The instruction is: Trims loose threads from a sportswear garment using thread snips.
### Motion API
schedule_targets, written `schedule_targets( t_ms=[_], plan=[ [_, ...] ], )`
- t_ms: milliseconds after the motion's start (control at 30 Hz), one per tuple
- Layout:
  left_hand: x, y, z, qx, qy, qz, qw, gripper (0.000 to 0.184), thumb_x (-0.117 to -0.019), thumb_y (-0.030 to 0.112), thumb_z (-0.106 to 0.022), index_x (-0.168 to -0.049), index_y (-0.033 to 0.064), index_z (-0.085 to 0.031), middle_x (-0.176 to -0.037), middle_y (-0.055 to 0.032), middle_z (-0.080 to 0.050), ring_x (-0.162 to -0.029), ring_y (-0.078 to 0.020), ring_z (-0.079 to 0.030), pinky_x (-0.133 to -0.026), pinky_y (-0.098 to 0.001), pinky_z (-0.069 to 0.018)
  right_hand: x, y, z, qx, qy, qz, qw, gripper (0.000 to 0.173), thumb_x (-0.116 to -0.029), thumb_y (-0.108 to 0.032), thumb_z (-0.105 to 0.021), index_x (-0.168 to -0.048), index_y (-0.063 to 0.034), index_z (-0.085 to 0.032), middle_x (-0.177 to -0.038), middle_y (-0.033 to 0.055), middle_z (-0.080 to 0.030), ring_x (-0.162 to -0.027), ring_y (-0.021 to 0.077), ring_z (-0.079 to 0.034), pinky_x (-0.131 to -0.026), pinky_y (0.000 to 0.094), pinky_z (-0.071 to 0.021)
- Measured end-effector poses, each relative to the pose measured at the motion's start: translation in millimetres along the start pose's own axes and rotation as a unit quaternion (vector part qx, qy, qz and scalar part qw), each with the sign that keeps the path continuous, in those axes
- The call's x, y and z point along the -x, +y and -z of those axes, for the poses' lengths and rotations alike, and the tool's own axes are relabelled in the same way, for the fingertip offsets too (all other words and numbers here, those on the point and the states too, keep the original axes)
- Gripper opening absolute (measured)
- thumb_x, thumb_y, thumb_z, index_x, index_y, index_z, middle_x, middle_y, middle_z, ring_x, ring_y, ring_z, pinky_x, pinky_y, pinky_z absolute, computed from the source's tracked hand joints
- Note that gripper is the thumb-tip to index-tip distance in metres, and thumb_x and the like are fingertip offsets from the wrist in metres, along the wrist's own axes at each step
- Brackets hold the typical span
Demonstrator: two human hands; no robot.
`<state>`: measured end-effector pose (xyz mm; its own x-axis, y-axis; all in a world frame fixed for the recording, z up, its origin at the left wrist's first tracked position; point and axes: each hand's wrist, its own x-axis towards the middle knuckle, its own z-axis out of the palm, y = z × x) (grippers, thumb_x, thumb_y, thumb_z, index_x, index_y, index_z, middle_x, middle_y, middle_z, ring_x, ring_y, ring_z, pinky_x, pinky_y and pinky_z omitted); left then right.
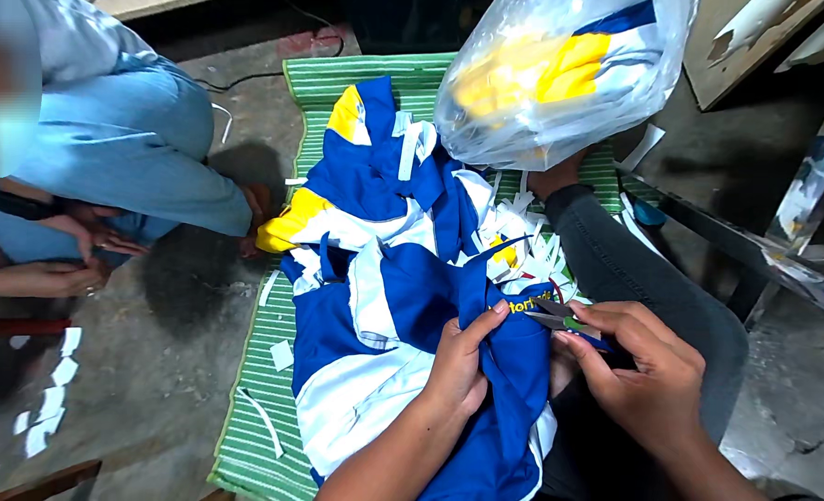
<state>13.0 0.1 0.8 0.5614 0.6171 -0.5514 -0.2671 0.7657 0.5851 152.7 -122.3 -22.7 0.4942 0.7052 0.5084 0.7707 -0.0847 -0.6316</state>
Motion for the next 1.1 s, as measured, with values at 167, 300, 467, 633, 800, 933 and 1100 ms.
schedule_targets(
  t_ms=[167, 300, 467, 633, 800, 933, 1100],
  plan=[
    [0.9, -1.1, 0.4, -0.007, -0.006, -0.007, 1.000, 0.012, -0.1023, 0.003, -0.055, -0.104, -0.0036, -0.064, -0.092, -0.0145, -0.073, -0.087, -0.0188, -0.073, -0.083, -0.0360, -0.0612, -1.0, 0.1, 1.0, 0.044, 0.002, 0.013, 0.999, 0.027, -0.0964, -0.031, -0.071, -0.106, -0.0086, -0.080, -0.098, 0.0087, -0.077, -0.088, 0.0157, -0.070, -0.076, 0.0316, -0.0527],
    [0.9, -1.5, 1.0, -0.010, -0.008, -0.013, 1.000, 0.012, -0.1020, 0.003, -0.055, -0.101, -0.0039, -0.065, -0.091, -0.0146, -0.073, -0.086, -0.0185, -0.073, -0.083, -0.0358, -0.0614, -2.7, -0.6, 3.7, 0.065, -0.004, 0.026, 0.998, 0.026, -0.0973, -0.031, -0.069, -0.106, -0.0093, -0.080, -0.098, 0.0087, -0.077, -0.087, 0.0172, -0.070, -0.074, 0.0329, -0.0506],
    [1.0, -3.0, 1.5, -0.023, -0.007, -0.030, 0.999, 0.012, -0.1006, 0.002, -0.057, -0.099, -0.0041, -0.067, -0.089, -0.0142, -0.073, -0.084, -0.0179, -0.073, -0.082, -0.0349, -0.0614, -6.4, -1.8, 4.6, 0.101, 0.005, 0.057, 0.993, 0.024, -0.0987, -0.030, -0.067, -0.104, -0.0112, -0.081, -0.098, 0.0076, -0.078, -0.085, 0.0200, -0.069, -0.073, 0.0362, -0.0460],
    [1.6, -0.9, 1.9, -0.028, -0.018, -0.031, 0.999, 0.014, -0.1010, 0.002, -0.055, -0.098, -0.0036, -0.067, -0.089, -0.0137, -0.074, -0.083, -0.0174, -0.073, -0.081, -0.0345, -0.0617, -3.9, 4.4, -1.7, -0.020, -0.029, -0.012, 0.999, 0.028, -0.0957, -0.031, -0.070, -0.108, -0.0069, -0.079, -0.100, 0.0070, -0.075, -0.088, 0.0089, -0.067, -0.075, 0.0232, -0.0525],
    [2.3, -6.0, 3.3, -0.043, -0.036, -0.014, 0.998, 0.013, -0.0994, 0.000, -0.056, -0.096, -0.0032, -0.068, -0.088, -0.0125, -0.074, -0.084, -0.0161, -0.073, -0.083, -0.0335, -0.0610, -5.0, 5.9, -3.0, -0.023, -0.031, -0.013, 0.999, 0.028, -0.0963, -0.031, -0.070, -0.109, -0.0080, -0.079, -0.101, 0.0067, -0.076, -0.089, 0.0109, -0.068, -0.077, 0.0285, -0.0521],
    [0.9, -2.5, 2.9, -0.036, -0.029, -0.014, 0.999, 0.014, -0.1013, 0.002, -0.054, -0.098, -0.0034, -0.067, -0.089, -0.0127, -0.074, -0.084, -0.0167, -0.073, -0.082, -0.0338, -0.0611, -6.9, 7.7, -0.6, -0.004, -0.026, 0.003, 1.000, 0.027, -0.0969, -0.033, -0.070, -0.108, -0.0098, -0.080, -0.101, 0.0067, -0.076, -0.090, 0.0138, -0.069, -0.078, 0.0333, -0.0521],
    [1.6, -1.0, 2.3, -0.034, -0.027, -0.016, 0.999, 0.015, -0.1019, 0.002, -0.053, -0.098, -0.0029, -0.067, -0.089, -0.0130, -0.074, -0.084, -0.0169, -0.073, -0.082, -0.0341, -0.0612, -5.5, 5.6, 3.0, 0.002, -0.047, 0.024, 0.999, 0.027, -0.0975, -0.034, -0.068, -0.108, -0.0123, -0.080, -0.103, 0.0053, -0.077, -0.093, 0.0143, -0.069, -0.080, 0.0341, -0.0490]
  ],
)
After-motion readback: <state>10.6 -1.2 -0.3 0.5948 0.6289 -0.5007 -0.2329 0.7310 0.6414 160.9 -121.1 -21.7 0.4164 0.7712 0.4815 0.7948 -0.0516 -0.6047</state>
